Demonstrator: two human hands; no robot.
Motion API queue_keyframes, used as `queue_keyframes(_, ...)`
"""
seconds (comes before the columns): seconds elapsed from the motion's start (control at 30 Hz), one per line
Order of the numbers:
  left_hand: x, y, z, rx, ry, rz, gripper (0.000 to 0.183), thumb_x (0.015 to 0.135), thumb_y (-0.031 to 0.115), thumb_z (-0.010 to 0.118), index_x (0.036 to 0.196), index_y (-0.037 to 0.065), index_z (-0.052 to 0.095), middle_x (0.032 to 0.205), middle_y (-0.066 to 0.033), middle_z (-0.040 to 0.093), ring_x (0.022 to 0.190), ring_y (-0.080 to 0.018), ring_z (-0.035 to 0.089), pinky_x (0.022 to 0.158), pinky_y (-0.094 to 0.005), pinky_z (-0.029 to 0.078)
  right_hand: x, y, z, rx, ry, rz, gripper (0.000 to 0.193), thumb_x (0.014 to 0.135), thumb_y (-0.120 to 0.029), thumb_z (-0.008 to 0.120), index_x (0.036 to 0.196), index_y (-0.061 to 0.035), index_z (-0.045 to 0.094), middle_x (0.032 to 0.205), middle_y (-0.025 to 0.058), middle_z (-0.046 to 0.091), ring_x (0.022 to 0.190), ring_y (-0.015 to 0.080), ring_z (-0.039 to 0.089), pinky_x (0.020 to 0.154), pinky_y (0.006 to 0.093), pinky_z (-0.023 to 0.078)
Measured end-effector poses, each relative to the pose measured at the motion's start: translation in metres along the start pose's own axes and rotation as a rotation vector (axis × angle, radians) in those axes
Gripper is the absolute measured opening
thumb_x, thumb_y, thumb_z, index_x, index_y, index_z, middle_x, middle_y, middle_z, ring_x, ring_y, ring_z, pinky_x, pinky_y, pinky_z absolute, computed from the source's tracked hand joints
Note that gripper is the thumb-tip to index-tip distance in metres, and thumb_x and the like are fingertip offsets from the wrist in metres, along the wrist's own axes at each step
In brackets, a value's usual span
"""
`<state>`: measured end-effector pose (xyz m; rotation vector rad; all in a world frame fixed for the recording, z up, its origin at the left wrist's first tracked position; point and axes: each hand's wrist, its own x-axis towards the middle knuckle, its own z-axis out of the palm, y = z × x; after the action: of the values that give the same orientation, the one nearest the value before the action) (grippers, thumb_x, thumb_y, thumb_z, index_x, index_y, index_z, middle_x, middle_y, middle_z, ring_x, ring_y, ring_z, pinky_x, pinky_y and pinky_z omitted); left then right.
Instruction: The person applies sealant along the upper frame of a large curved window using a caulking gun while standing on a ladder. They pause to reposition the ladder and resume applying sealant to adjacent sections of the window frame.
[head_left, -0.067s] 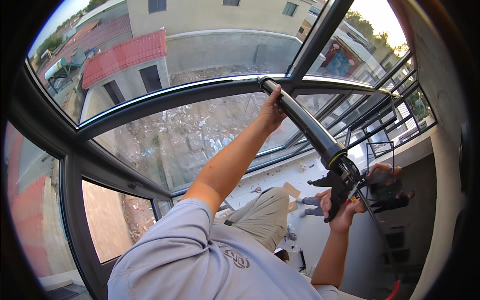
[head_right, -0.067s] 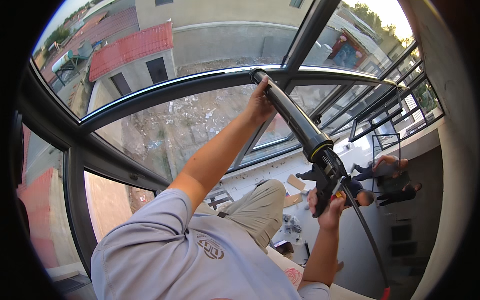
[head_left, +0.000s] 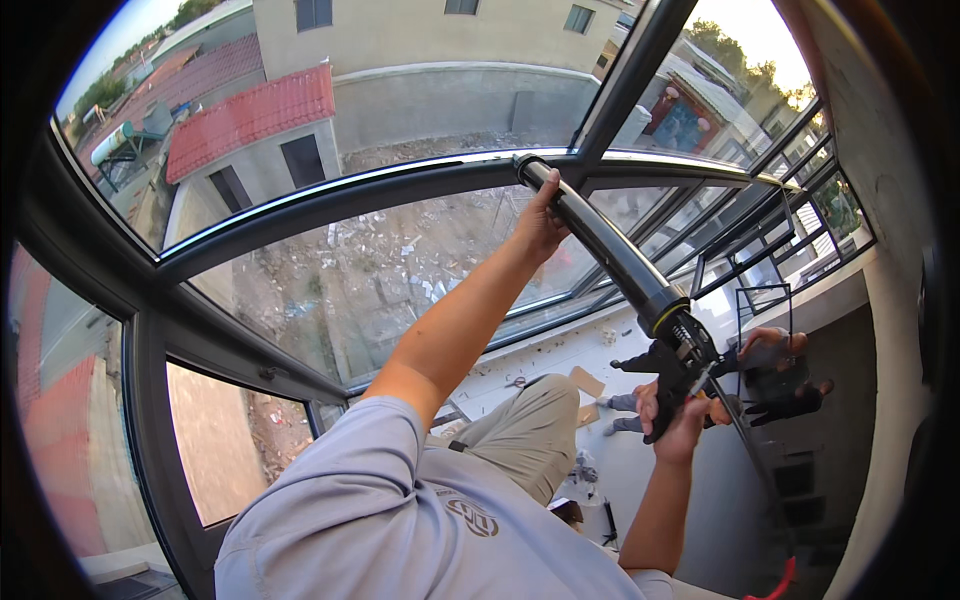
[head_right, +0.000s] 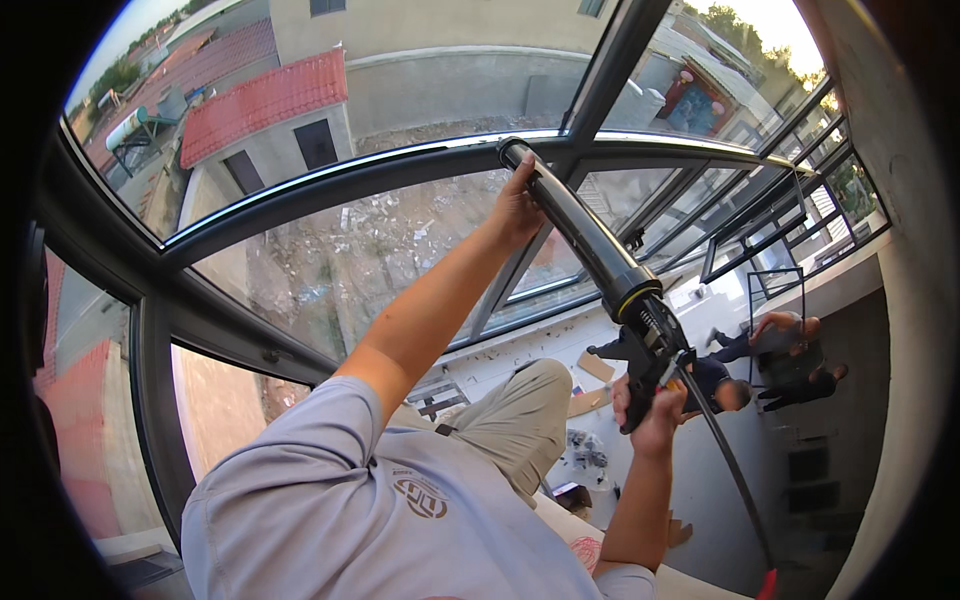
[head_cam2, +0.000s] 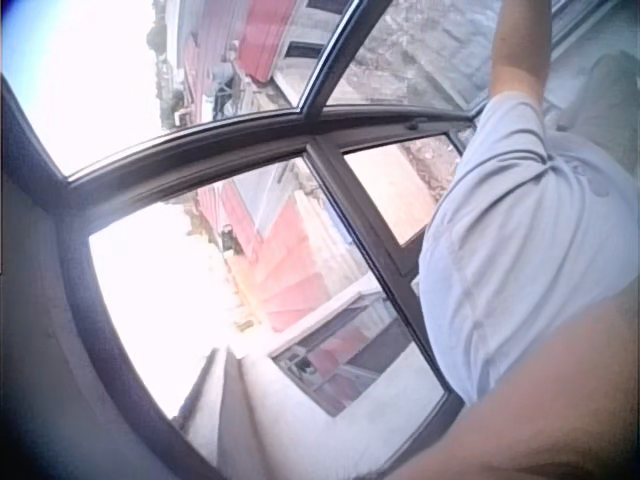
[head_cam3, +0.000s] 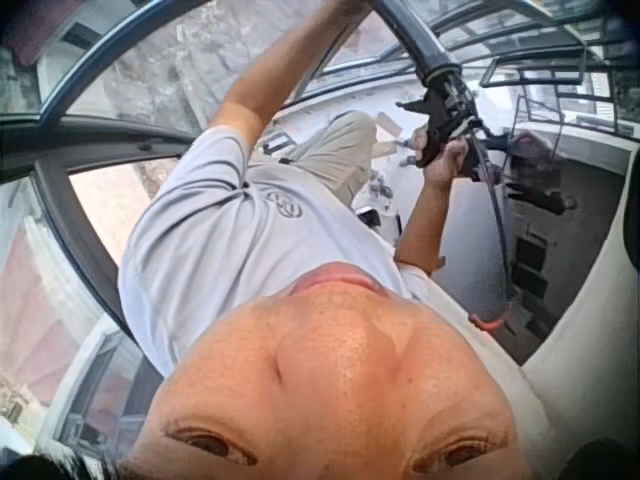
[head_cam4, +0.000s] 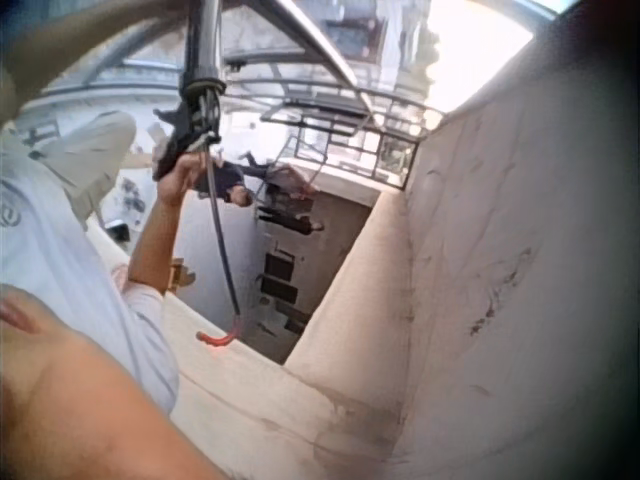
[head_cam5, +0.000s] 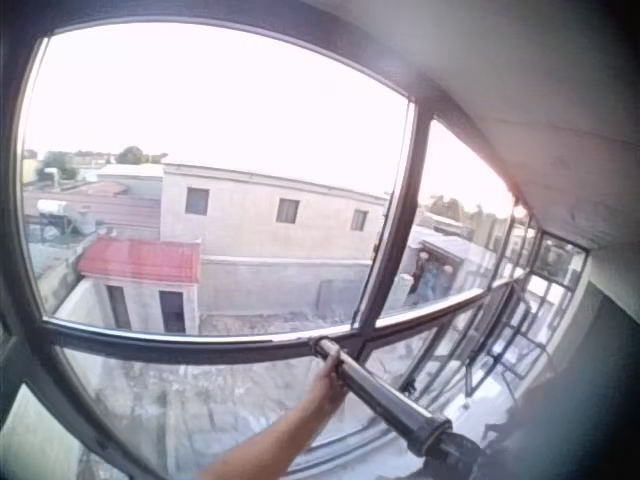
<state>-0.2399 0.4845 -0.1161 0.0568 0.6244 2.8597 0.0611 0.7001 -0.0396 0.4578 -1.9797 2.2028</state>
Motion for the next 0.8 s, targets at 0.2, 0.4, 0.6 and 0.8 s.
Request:
queue_keyframes(0.2, 0.015, -0.004, -0.017, 0.274, 0.083, -0.074, 0.067, 0.078, 0.067, 0.081, 0.107, 0.010, 0.061, 0.089, -0.0067, 0.063, 0.087, -0.0232, 0.067, 0.085, -0.0430, 0.058, -0.035, 0.074, -0.014, -0.091, 0.193, 0.164, 0.034, 0.085, -0.026, 0.087, 0.096, -0.0028, 0.064, 0.069, 0.0007, 0.058, 0.056, 0.0086, 0.055, 0.052, 0.0247, 0.046)
queue_keyframes(0.4, -0.002, -0.014, 0.003, 0.646, 0.202, -0.154, 0.062, 0.083, 0.076, 0.069, 0.091, 0.015, 0.060, 0.081, -0.0021, 0.063, 0.079, -0.0197, 0.065, 0.080, -0.0394, 0.053, -0.059, 0.128, -0.017, -0.159, 0.359, 0.193, 0.030, 0.084, -0.017, 0.088, 0.099, -0.0052, 0.066, 0.071, -0.0019, 0.060, 0.059, 0.0094, 0.054, 0.053, 0.0263, 0.045)
queue_keyframes(0.6, -0.055, -0.014, 0.033, 0.526, 0.025, -0.195, 0.047, 0.101, 0.053, 0.051, 0.106, 0.008, 0.066, 0.110, -0.0127, 0.073, 0.108, -0.0287, 0.071, 0.096, -0.0511, 0.052, -0.095, 0.124, -0.034, 0.226, 0.352, 0.145, 0.022, 0.094, -0.014, 0.075, 0.085, -0.0087, 0.055, 0.059, 0.0001, 0.052, 0.043, 0.0083, 0.045, 0.039, 0.0246, 0.034)
queue_keyframes(0.8, -0.122, 0.032, 0.078, 0.451, -0.183, 0.014, 0.040, 0.105, 0.037, 0.056, 0.130, 0.006, 0.049, 0.127, -0.0200, 0.066, 0.122, -0.0391, 0.066, 0.103, -0.0540, 0.054, -0.095, 0.122, -0.055, 0.079, 0.094, 0.093, 0.034, 0.090, -0.031, 0.079, 0.074, -0.0097, 0.058, 0.069, 0.0005, 0.056, 0.052, 0.0081, 0.048, 0.048, 0.0268, 0.039)
